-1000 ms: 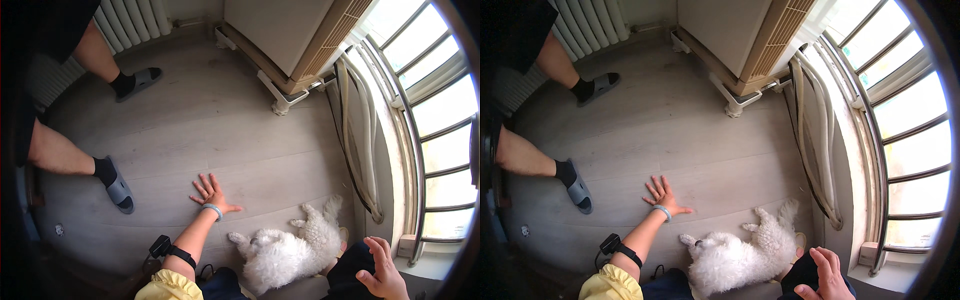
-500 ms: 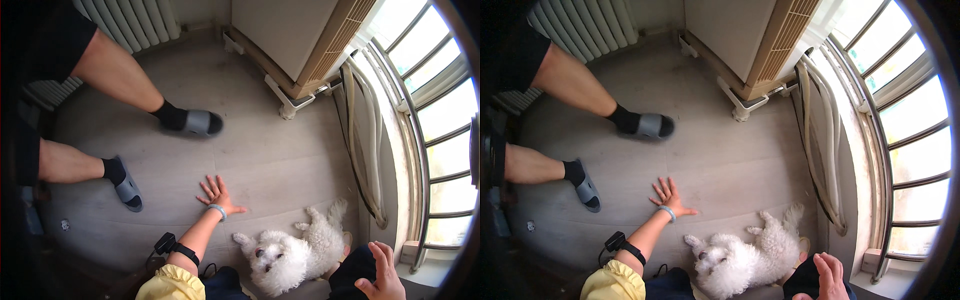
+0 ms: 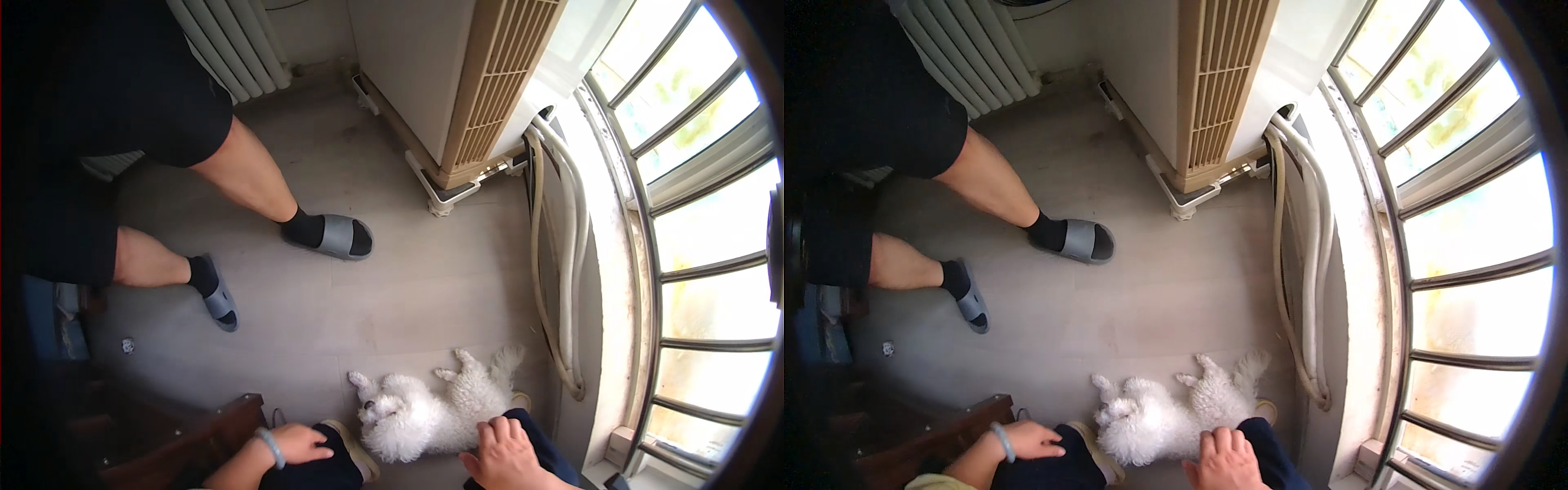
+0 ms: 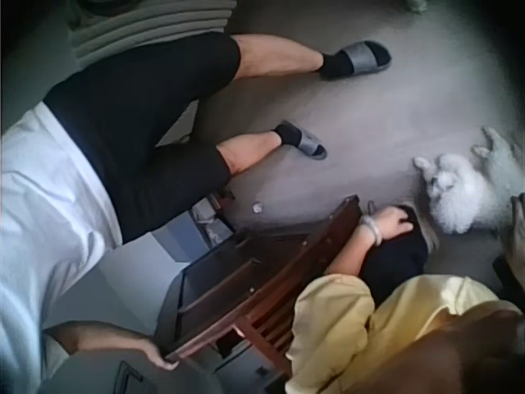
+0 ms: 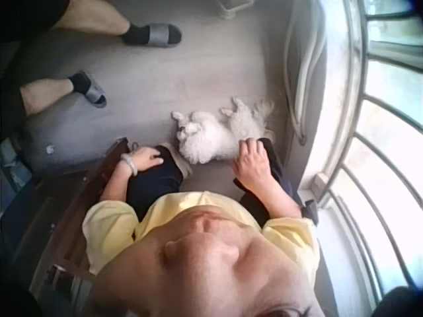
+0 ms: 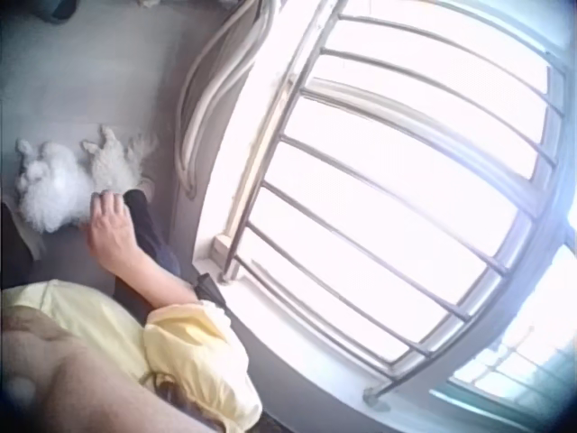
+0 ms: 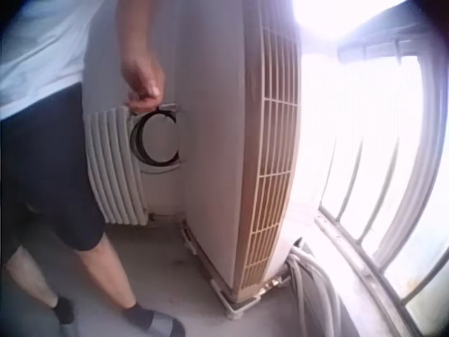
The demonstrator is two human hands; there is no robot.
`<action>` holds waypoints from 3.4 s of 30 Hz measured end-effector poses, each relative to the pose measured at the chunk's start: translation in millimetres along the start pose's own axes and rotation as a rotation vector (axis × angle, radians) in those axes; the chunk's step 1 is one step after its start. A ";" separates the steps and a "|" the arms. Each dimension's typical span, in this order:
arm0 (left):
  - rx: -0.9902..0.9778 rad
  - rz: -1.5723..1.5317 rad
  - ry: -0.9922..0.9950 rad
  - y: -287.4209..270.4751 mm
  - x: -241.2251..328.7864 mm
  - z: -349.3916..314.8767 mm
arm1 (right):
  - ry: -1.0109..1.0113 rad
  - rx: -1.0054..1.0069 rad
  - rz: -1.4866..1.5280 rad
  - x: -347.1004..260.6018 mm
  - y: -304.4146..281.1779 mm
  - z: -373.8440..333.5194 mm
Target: Assembling an adjustable white plastic and metal base for a household appliance.
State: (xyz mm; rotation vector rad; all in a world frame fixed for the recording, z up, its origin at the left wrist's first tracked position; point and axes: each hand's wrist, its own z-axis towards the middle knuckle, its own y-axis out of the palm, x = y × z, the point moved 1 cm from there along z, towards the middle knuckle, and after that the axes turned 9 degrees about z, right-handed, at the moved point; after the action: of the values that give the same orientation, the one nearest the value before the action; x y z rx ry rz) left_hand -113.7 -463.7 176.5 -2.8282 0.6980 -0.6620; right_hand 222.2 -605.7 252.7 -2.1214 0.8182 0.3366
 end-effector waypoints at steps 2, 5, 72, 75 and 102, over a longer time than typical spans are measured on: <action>0.051 -0.050 -0.302 12.2 39.9 -59.2 | -0.040 -0.056 -0.059 0.5 4.8 9.2; 0.227 0.049 -0.715 45.6 105.9 -128.5 | -0.201 0.131 -0.023 8.6 26.7 11.6; 0.061 -1.068 -0.287 564.4 214.4 -326.3 | 0.381 0.163 0.358 -4.7 85.8 -493.1; 0.087 -1.019 -0.281 571.9 191.5 -324.7 | 0.378 0.234 0.418 0.9 69.7 -490.6; 0.561 -0.867 -0.533 391.0 327.4 -424.2 | 0.507 0.175 0.552 110.2 70.4 -527.0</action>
State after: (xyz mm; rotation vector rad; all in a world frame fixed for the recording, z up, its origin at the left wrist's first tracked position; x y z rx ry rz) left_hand -204.6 -980.8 581.9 -2.4623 -0.7220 -0.1080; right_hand 237.5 -1094.8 487.9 -1.8036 1.6712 -0.0043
